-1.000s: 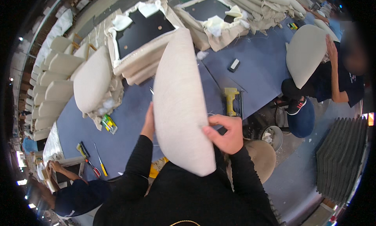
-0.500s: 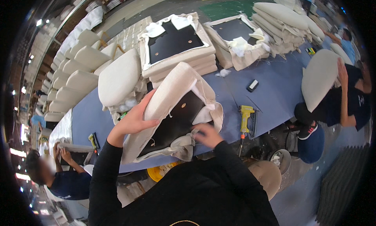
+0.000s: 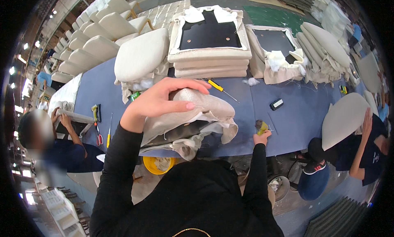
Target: The person staples fabric onto chair seat cushions using a handheld staple gun. They repeatedly pick up a cushion, pull the fabric taut, and apply staples along the edges. The person also uses scissors to trim excess fabric and a screwdriver to adjust the material. Finished cushions are placed on a nearby table.
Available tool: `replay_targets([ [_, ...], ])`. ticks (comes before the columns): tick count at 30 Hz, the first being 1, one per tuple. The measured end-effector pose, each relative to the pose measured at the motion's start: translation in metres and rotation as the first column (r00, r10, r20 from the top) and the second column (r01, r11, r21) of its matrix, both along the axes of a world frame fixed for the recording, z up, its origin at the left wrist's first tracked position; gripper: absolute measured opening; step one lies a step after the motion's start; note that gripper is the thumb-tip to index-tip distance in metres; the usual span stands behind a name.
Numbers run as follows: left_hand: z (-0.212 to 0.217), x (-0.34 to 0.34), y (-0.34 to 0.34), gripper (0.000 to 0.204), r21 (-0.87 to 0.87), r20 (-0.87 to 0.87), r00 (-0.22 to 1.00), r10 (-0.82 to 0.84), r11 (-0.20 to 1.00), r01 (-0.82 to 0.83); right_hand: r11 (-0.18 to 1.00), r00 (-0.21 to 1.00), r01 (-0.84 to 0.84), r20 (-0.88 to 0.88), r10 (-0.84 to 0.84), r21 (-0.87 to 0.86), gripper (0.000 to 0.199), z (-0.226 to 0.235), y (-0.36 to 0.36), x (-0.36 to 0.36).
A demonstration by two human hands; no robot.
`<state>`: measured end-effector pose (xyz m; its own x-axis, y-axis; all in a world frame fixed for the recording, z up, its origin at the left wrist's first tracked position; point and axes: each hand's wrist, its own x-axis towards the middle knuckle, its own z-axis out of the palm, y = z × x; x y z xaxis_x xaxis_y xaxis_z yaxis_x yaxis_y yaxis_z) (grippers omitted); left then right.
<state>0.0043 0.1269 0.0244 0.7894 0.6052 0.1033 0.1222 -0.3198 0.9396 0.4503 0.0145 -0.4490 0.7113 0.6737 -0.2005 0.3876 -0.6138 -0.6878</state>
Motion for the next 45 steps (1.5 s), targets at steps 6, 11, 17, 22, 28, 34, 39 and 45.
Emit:
replay_targets([
  [6, -0.021, 0.006, 0.024, 0.054, -0.248, 0.010, 1.000, 0.013, 0.969, -0.010, 0.876, 0.613, -0.111, -0.661, 0.432, 0.470, 0.038, 0.228, -0.023, -0.097],
  [11, -0.024, 0.018, 0.046, 0.059, -0.451, -0.032, 0.999, -0.031, 0.892, 0.013, 0.467, 0.740, -0.505, 0.085, 0.668, 0.726, 0.052, 0.330, -0.023, -0.156],
  [17, -0.027, 0.025, 0.059, 0.053, -0.358, -0.065, 0.998, -0.011, 0.934, -0.012, 0.531, 0.747, -0.556, 0.104, 0.656, 0.640, 0.056, 0.345, -0.017, -0.175],
  [22, -0.029, 0.031, 0.062, 0.051, -0.232, -0.092, 0.995, 0.025, 0.972, -0.046, 0.603, 0.805, -0.509, 0.092, 0.586, 0.615, 0.057, 0.338, -0.015, -0.184],
  [28, -0.024, 0.031, 0.075, 0.041, -0.001, -0.195, 0.979, 0.062, 0.998, -0.063, 0.579, 0.808, -0.504, 0.113, 0.578, 0.642, 0.057, 0.347, 0.000, -0.193],
  [34, -0.017, 0.030, 0.069, 0.034, 0.190, -0.247, 0.948, 0.201, 0.969, -0.156, 0.587, 0.793, -0.452, 0.002, 0.609, 0.672, 0.050, 0.355, 0.014, -0.199],
  [39, -0.010, 0.043, 0.055, 0.036, 0.290, -0.293, 0.900, 0.322, 0.927, -0.237, 0.565, 0.805, -0.404, -0.013, 0.593, 0.720, 0.066, 0.371, 0.017, -0.191],
  [45, -0.022, 0.029, 0.092, 0.059, -0.319, -0.156, 0.987, 0.033, 0.944, -0.081, 0.544, 0.796, -0.488, 0.093, 0.598, 0.682, 0.070, 0.380, 0.016, -0.183],
])
